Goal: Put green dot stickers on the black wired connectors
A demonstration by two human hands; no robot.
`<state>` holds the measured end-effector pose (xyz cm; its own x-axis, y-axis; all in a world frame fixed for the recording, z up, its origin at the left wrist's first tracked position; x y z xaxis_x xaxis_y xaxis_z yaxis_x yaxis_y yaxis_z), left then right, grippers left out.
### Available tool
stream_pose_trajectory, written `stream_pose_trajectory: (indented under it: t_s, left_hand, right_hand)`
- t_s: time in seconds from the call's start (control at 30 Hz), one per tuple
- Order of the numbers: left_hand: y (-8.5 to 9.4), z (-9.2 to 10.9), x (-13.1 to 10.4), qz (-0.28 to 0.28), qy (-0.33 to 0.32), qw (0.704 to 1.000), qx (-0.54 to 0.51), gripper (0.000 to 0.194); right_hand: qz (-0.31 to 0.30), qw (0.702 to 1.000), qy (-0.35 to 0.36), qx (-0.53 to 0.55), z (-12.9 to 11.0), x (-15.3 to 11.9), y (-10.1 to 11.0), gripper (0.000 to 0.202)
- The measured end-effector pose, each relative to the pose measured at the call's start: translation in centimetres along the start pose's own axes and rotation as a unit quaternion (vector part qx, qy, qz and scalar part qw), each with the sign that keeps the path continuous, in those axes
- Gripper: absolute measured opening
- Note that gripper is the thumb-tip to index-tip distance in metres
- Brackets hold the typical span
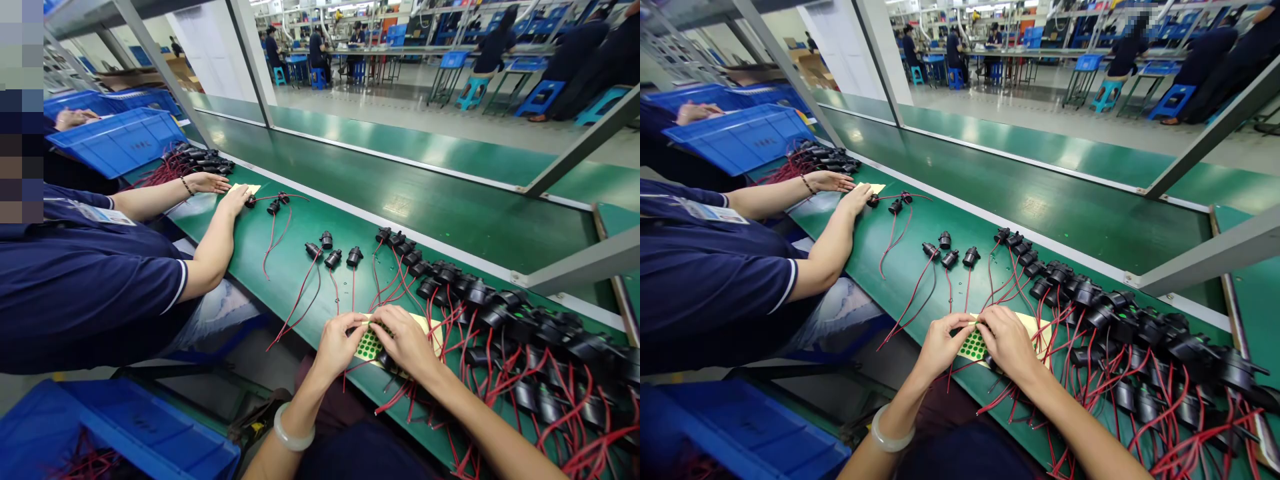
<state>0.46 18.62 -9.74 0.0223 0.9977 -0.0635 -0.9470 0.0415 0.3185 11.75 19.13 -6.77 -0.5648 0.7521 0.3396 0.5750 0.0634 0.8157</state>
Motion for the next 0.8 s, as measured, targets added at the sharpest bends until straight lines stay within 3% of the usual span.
stream_pose_trajectory:
  t_s: [0.2, 0.33, 0.47, 0.63, 0.8]
  left_hand:
    - [-0.1, 0.5, 0.0, -0.007, -0.013, 0.998, 0.062, 0.015]
    - [1.9, 1.6, 1.2, 0.051, -0.026, 0.985, 0.161, 0.035]
    - [3.4, 2.7, 5.4, 0.113, -0.022, 0.961, 0.25, 0.033]
    - [2.3, 2.4, 11.9, 0.131, 0.009, 0.94, 0.315, 0.025]
    - [1.5, 2.2, 14.2, 0.139, 0.015, 0.943, 0.301, 0.025]
  right_hand:
    - [0.057, 0.998, 0.01, 0.007, -0.7, -0.4, 1.3, 0.012]
    - [0.117, 0.993, 0.001, 0.018, -0.6, -1.3, 4.4, 0.009]
    - [0.155, 0.987, -0.024, 0.033, -0.4, -2.6, 7.3, 0.005]
    - [0.175, 0.983, -0.036, 0.041, -1.2, -4.0, 9.1, 0.008]
    - [0.186, 0.981, -0.045, 0.039, -1.7, -4.9, 10.1, 0.008]
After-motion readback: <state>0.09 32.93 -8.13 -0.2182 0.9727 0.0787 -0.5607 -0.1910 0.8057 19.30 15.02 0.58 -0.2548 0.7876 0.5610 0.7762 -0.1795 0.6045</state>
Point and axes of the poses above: each hand's wrist, its own x-axis towards the middle knuckle, its own y-axis out of the back of the hand, z = x × y, the point moved 10 cm from there along x, towards the middle knuckle, and after that the axes turned 4 degrees about y, right-handed, at the moved point
